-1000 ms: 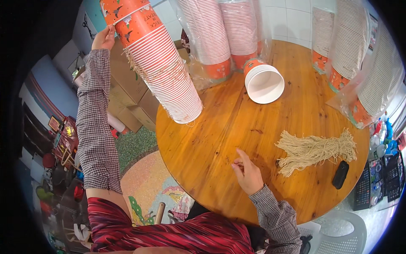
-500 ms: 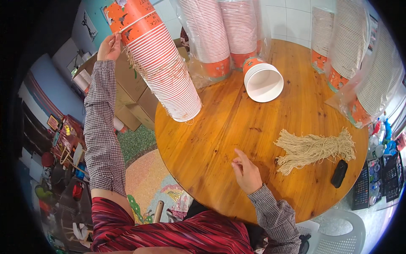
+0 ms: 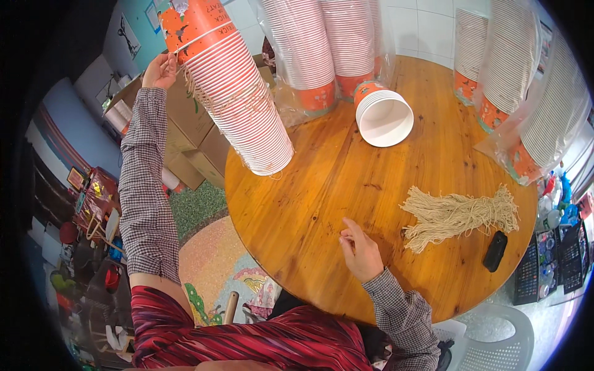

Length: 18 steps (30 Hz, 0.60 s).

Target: Attaching string handles to decorative paper buckets at a workbench.

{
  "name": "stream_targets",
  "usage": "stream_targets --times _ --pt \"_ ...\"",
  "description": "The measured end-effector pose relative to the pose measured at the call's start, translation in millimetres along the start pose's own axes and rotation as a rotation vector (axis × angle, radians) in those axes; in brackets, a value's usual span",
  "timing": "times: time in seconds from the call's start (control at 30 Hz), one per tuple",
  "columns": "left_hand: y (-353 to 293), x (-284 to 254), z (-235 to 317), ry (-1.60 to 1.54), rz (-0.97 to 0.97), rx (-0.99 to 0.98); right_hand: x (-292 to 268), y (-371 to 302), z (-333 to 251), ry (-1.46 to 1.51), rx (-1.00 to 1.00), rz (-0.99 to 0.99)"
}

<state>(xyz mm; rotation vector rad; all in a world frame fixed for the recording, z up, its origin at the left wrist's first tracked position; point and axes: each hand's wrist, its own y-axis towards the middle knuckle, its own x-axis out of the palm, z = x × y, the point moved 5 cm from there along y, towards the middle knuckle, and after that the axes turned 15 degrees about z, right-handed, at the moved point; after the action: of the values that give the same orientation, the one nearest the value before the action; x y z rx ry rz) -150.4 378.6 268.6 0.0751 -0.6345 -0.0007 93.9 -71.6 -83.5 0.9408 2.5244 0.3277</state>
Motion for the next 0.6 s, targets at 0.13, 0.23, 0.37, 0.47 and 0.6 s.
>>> stream_targets --times 0.13,0.23,0.37,0.47,0.6 --pt "0 0 3 0.072 -0.053 0.013 1 0 1 0.000 -0.017 -0.004" --pt "-4 1 -2 0.104 -0.096 0.003 1 0 1 -0.012 -0.021 -0.009" --pt "-7 2 -5 0.137 -0.119 -0.009 1 0 1 -0.015 -0.045 0.002" --pt "-7 -3 -7 0.149 -0.119 -0.030 2 -1 3 -0.007 -0.031 -0.007" --pt "-7 -5 -9 0.162 -0.119 -0.047 2 -1 2 -0.017 -0.020 -0.015"
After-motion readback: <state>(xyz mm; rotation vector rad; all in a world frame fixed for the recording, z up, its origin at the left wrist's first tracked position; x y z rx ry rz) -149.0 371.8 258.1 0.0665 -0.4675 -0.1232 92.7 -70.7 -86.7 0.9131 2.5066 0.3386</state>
